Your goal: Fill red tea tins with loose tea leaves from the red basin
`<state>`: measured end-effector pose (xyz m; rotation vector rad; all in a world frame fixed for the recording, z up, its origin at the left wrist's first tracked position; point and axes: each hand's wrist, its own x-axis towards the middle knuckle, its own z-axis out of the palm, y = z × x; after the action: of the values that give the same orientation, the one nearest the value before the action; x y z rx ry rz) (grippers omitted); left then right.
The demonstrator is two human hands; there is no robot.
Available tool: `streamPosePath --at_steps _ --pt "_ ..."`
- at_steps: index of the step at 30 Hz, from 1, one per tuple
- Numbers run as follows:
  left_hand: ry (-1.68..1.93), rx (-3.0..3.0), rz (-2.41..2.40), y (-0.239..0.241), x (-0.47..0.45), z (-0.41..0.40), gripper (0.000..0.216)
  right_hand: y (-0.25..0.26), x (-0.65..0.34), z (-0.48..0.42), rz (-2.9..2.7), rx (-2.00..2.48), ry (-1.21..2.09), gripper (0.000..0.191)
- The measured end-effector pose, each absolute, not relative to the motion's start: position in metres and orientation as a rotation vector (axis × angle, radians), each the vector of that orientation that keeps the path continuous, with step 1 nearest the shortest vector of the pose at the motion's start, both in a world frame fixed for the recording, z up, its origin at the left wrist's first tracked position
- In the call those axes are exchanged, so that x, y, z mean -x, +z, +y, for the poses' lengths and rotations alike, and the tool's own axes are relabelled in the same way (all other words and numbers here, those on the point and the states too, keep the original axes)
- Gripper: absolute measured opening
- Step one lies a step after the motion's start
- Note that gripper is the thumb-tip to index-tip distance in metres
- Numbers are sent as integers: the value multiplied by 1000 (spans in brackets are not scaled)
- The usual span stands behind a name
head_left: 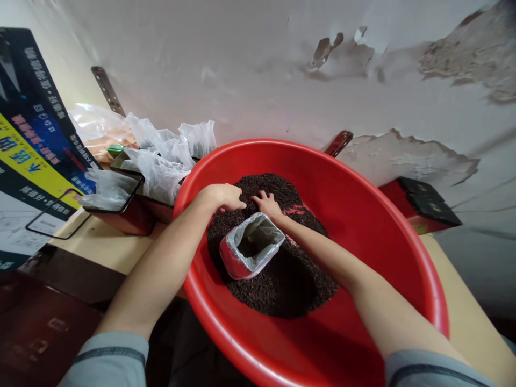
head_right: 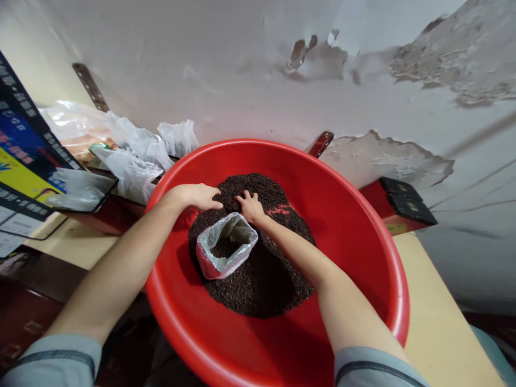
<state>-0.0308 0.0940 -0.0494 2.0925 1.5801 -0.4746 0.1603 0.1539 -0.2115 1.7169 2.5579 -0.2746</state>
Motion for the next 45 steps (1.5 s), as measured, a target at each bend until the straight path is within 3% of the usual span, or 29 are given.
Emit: streamPosePath --at_steps 5,11,18,22,25,27,34,45 --pt "-471 -2055 1561 -55 34 98 63 -213 -158 153 2497 -1830 -371 69" --pt "-514 -1937 1520 -69 41 106 67 -219 -163 145 2658 -1831 -542 50" --pt "-434 -1765 1564 -75 49 111 61 -195 -173 152 2818 -1926 -785 52" --pt "-442 -1786 1572 -73 49 110 58 -156 -180 149 3041 -1871 -1300 43" --pt "-454 -1807 1562 -71 48 111 54 -124 -178 131 3107 -1781 -1863 49" --pt "-467 -1829 1540 -71 48 111 54 -108 -172 111 3102 -1765 -2055 53" --pt "-451 -1787 1541 -70 47 110 53 -96 -155 45 3361 -1551 -1953 52" --pt "-426 -1754 1551 -80 47 117 57 -102 -164 41 3539 -1143 -1802 40"
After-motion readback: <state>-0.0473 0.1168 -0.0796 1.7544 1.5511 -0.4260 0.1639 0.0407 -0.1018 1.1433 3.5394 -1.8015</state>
